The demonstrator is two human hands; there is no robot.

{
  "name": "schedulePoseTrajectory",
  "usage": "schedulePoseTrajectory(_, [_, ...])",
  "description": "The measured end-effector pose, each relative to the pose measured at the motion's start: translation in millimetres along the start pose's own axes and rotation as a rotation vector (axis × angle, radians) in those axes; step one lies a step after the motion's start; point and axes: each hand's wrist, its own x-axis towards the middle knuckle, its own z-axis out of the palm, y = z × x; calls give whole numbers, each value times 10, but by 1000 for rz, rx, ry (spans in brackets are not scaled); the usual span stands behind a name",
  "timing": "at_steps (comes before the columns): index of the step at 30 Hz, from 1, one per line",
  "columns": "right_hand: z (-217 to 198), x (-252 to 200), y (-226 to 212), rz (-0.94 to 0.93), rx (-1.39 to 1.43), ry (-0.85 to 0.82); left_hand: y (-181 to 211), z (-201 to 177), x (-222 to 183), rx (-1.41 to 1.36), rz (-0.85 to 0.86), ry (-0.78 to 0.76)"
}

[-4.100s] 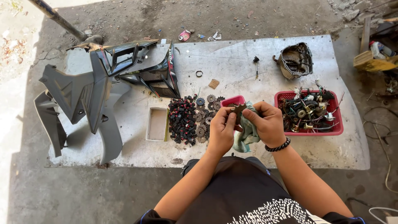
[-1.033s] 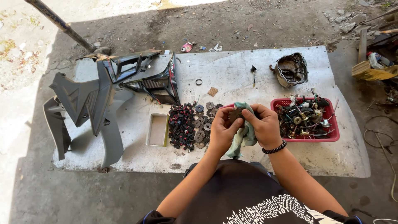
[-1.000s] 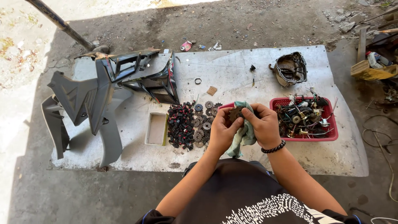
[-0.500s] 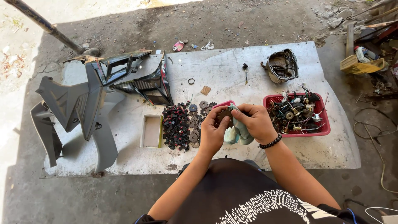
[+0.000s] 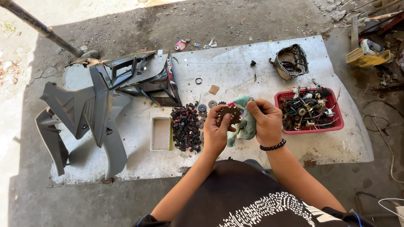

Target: Cleaning motorcycle engine sprockets using a cloth and some liquid on a workbench.

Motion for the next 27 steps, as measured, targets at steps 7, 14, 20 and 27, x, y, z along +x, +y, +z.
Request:
schedulePoseTrajectory(7, [376,-177,-198,61,-55,-126,-54,-287,39,34,28,-46])
schedulePoseTrajectory(14, [453,-205,-279,100,-133,-265,-75,-323,84,109,22,-56])
schedulePoseTrajectory(20, [353,-198,-245,45,-114,-162,-85,-237,103,-27,-68,-26])
schedulePoseTrajectory(27, [97,-17,-387,43,-75,-173,-128,-17,118,-71,-22,-8])
